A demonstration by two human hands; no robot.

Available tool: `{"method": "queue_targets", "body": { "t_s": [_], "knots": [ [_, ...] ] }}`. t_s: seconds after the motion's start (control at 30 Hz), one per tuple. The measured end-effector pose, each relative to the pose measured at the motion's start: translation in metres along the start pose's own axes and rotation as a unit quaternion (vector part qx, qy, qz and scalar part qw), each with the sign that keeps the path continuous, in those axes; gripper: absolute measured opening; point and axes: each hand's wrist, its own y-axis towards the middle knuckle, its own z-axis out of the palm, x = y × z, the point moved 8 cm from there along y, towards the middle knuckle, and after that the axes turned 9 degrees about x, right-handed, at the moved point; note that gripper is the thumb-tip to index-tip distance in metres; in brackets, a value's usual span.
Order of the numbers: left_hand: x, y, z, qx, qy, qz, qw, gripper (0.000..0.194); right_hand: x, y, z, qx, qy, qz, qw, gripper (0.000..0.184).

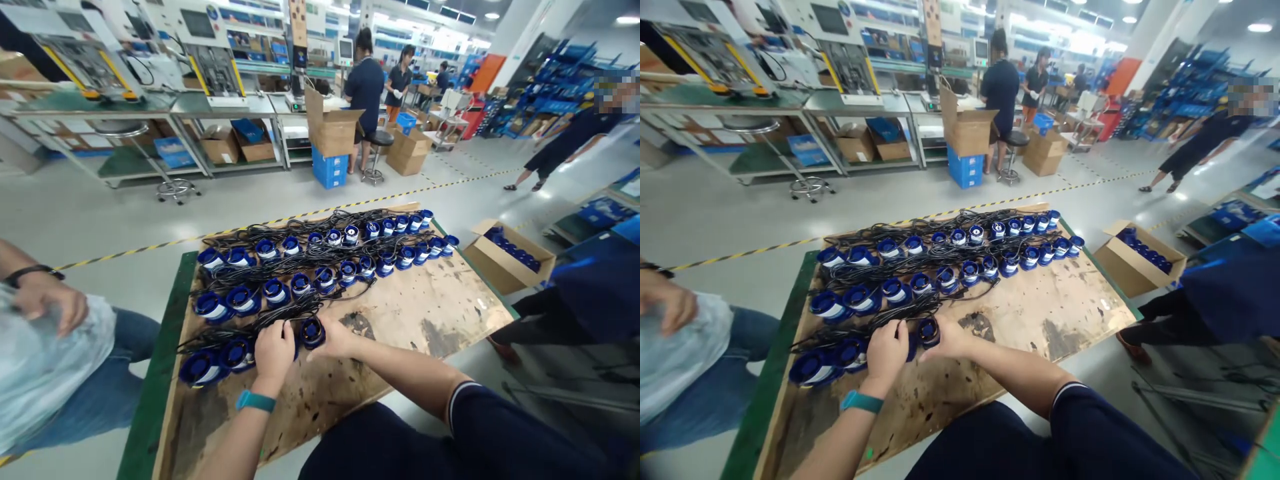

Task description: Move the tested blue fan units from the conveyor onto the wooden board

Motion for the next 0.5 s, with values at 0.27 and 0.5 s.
{"method": "queue_targets", "body": {
  "t_s": [0.27,0.5],
  "knots": [
    [0.012,0.010,0.018,0.154,-0.021,-0.082,0.984,0.039,-0.016,-0.005,0.016,-0.116,-0.063,0.046,0.990,0.059],
    [0.004,0.013,0.010,0.167,0.022,-0.030,0.985,0.046,-0.011,0.000,0.016,-0.097,-0.088,0.050,0.990,0.070]
  ]
}}
